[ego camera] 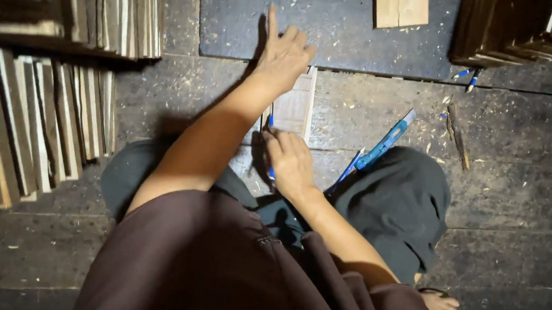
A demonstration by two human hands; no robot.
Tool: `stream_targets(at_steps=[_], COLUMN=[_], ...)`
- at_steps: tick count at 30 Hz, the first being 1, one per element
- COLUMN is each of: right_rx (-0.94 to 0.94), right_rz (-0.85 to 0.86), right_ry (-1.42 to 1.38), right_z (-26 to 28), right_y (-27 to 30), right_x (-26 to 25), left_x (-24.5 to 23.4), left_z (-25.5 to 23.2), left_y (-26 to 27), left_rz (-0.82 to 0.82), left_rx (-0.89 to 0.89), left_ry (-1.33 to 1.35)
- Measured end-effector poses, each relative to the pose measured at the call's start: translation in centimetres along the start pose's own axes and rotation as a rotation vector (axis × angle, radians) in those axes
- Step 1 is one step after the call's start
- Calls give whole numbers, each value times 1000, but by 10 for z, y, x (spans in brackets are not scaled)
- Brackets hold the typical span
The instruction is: Marking lines on wooden boards using a pencil and a template for future processing
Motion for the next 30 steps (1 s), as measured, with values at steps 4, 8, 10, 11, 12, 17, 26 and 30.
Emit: stream_targets(at_steps=[4, 8, 10, 11, 12, 17, 26, 30], right_rx=[26, 140, 226, 311, 307, 55, 264, 285], right_rz=[-24, 69, 206, 328, 325, -74, 203, -171], right_ry=[217, 347, 332, 331, 329, 154, -635, -620], right_z=[-13, -38, -37, -43, -47, 1, 5, -58], right_y=[-36, -67, -80, -88, -87, -51, 28, -12], right_x=[24, 56, 56, 57, 63, 5, -55, -92], left_x=[-4, -5, -7, -13, -15, -16, -20, 5], left_z=[15, 17, 15, 15, 18, 14, -5, -22], left_y=[-33, -38, -33, -35, -34, -27, -4, 49], left_rz=[269, 394, 381, 348, 347, 274, -44, -242], left_rx=[-98, -123, -115, -101, -105, -65, 32, 35], left_ry=[-167, -178, -145, -121, -124, -98, -65, -333])
Point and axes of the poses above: each hand's wrist, its own y-axis away from the middle knuckle, its own x-axis out of the palm, z = x × y, the point moved 7 cm from there along -y, towards the middle knuckle, and after that the axes turned 3 degrees about -y, right-handed, at the moved point
